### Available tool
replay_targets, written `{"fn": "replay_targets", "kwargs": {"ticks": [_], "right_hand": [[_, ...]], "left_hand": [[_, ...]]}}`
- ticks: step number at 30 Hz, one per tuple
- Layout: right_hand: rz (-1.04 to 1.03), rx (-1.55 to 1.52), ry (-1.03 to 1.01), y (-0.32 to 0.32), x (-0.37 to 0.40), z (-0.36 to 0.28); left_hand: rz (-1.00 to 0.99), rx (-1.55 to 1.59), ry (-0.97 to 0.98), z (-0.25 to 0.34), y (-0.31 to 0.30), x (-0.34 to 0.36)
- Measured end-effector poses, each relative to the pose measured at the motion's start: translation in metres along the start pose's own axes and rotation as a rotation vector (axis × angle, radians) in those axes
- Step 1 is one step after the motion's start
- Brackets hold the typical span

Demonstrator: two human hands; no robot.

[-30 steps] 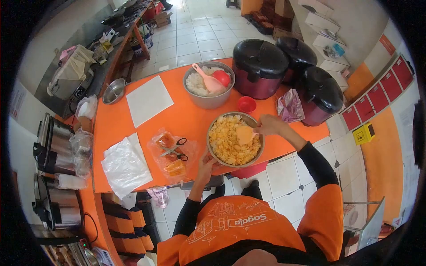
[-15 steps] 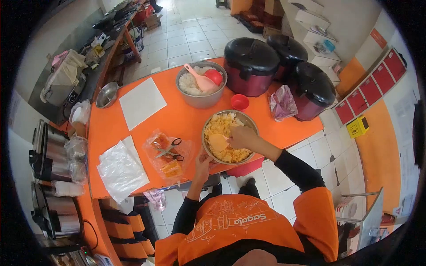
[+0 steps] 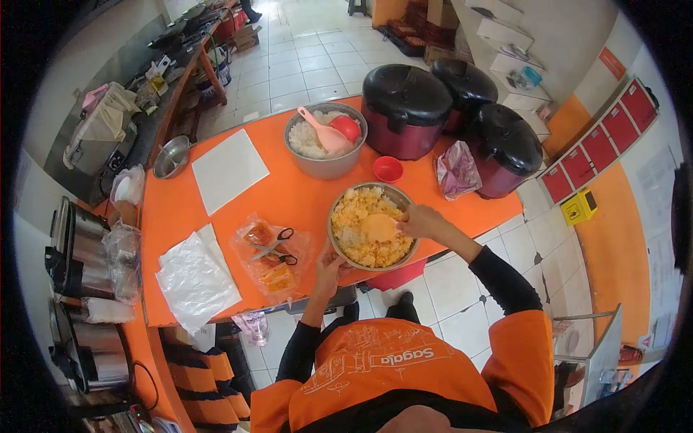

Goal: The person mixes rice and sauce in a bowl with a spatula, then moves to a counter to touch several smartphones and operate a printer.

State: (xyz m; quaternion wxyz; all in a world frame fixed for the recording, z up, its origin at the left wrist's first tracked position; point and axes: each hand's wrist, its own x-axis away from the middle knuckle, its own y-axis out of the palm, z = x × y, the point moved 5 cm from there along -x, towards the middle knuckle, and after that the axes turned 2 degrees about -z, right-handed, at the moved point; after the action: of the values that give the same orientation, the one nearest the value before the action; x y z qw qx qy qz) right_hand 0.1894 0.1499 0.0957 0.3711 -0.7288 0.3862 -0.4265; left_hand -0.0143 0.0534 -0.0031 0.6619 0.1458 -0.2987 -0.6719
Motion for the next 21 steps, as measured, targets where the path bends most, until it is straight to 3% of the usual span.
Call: {"fn": "replay_targets", "kwargs": {"ticks": [3,7,9,10,12,13,15,16,18,21], "right_hand": [[-0.123,0.067,0.064,0.000,-0.011,0.008],[0.008,0.119,0.090,-0.003,-0.017,-0.033],[-0.063,0.338,-0.088,0.002,-0.026,-0.053],[-0.054,0.334,-0.085,0.002,-0.029,-0.041],[0.139,-0.008,-0.442,-0.013,-0.032,-0.027],[0.146,-0.007,-0.440,-0.036,-0.024,-0.038],[-0.080,0.395,-0.126,-0.081,-0.001,-0.053],[-0.083,0.396,-0.122,-0.085,-0.003,-0.047],[0.191,0.601,-0.045,-0.095,-0.006,-0.027],[0.170,0.595,-0.085,-0.034,-0.012,-0.016]], "left_hand": [[0.069,-0.062,0.002,-0.001,-0.002,0.002],[0.074,-0.040,0.001,-0.018,0.004,0.006],[0.125,-0.028,-0.020,-0.028,0.017,0.014],[0.149,-0.021,0.002,-0.027,0.027,0.023],[0.117,0.030,0.009,-0.027,0.032,0.030],[0.110,0.027,0.011,-0.031,0.025,0.027],[0.116,-0.253,0.124,-0.032,0.004,0.016],[0.114,-0.250,0.121,-0.020,0.008,0.017],[0.162,-0.176,0.043,-0.005,0.012,0.018],[0.199,-0.099,0.027,-0.020,0.000,0.009]]}}
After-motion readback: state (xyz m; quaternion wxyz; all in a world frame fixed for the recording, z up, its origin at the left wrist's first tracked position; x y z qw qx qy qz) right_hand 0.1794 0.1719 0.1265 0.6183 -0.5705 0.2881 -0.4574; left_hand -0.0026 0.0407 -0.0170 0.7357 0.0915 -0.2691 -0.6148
